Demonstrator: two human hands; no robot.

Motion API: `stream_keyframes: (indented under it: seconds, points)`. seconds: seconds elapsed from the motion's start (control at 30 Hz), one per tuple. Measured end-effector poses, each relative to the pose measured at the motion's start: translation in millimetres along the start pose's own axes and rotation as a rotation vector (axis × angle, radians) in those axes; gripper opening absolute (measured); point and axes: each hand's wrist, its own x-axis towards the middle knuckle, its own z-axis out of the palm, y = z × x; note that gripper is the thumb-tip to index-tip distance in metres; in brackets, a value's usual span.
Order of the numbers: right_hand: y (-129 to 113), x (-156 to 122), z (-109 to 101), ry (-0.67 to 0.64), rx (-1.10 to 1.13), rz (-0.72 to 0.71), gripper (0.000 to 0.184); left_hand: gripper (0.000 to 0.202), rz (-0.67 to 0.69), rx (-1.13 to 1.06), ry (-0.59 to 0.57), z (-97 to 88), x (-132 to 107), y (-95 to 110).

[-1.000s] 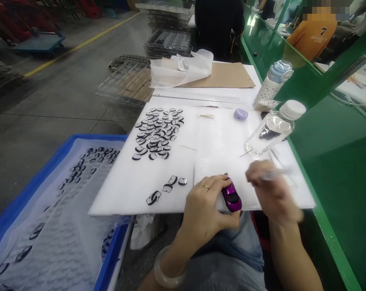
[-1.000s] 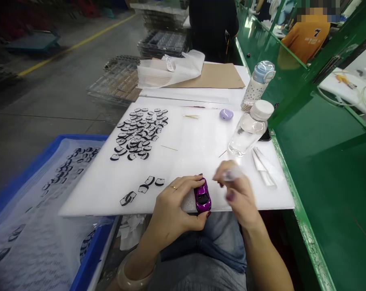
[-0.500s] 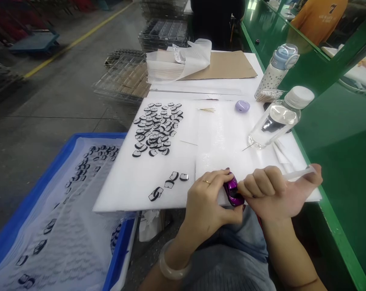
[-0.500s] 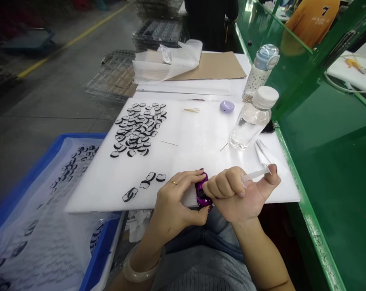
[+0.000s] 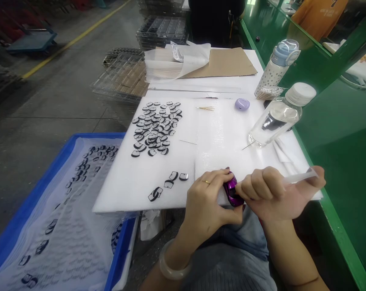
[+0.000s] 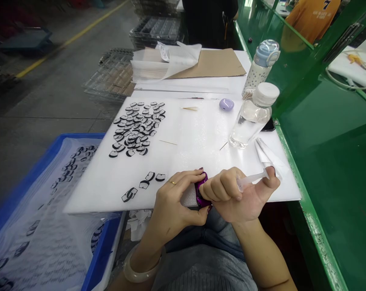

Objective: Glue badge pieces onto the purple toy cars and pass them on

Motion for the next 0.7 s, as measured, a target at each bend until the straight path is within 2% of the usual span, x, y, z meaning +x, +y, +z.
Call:
stream_keyframes:
  seconds: [0.23,0.4,0.7]
  points:
    - [2.7,-0.2,9.6,0.110,0.003,-0.041,0.064,0.047,0.016,0.011,0.017,2.2,-0.6,-0.7]
    - [7.0,-1.4,15.8,0.134,-0.018,-0.114,0.065,0.048,0.011,0.016,0.011,2.3,-1.3,-1.0]
    - [11.9,-6.3,25.5,0.179,-0.107,-0.134,0.074,0.050,0.006,0.010,0.004,2.3,-0.8,-0.7]
